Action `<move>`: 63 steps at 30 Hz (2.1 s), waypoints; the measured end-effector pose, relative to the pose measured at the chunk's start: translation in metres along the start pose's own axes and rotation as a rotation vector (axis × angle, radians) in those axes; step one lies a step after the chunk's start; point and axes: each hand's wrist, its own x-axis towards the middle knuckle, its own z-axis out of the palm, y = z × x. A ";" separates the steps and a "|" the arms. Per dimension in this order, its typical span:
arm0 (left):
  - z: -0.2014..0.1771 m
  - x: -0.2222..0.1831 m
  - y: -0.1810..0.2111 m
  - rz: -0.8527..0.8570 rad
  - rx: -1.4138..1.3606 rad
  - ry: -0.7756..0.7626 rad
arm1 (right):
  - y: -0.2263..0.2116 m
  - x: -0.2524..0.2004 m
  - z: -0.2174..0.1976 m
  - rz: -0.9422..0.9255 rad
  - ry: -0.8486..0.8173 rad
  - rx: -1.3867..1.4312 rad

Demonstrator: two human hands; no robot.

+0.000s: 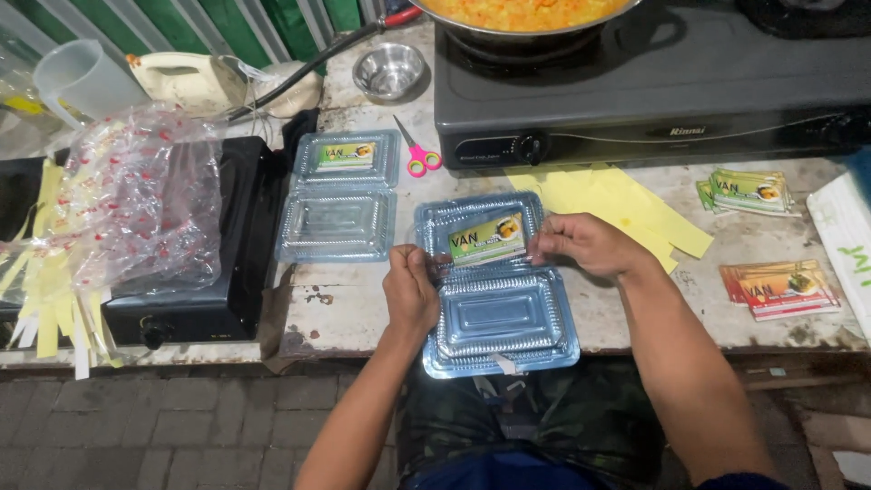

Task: Applying adhesive labels to the lids of clear plastic food containers in a kitchen or production area.

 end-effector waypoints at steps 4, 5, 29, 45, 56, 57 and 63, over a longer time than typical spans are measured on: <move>0.001 0.001 -0.001 0.054 0.044 0.010 | 0.009 0.001 -0.002 -0.022 0.005 0.048; 0.002 0.001 -0.005 0.062 0.042 0.013 | 0.012 0.001 -0.002 -0.034 -0.002 0.072; -0.049 0.050 0.012 -0.321 -0.525 -0.026 | -0.018 -0.061 0.044 -0.009 0.259 0.351; -0.098 0.046 0.024 -0.486 -0.855 -0.098 | -0.033 -0.044 0.080 0.015 0.206 0.284; -0.090 0.061 0.007 -0.420 -1.144 -0.220 | -0.023 -0.046 0.080 0.058 0.240 0.295; -0.092 0.060 0.008 -0.417 -1.146 -0.223 | -0.025 -0.046 0.081 0.056 0.242 0.293; -0.123 0.036 0.031 -0.348 -0.715 -0.128 | -0.043 -0.040 0.087 0.049 0.312 0.289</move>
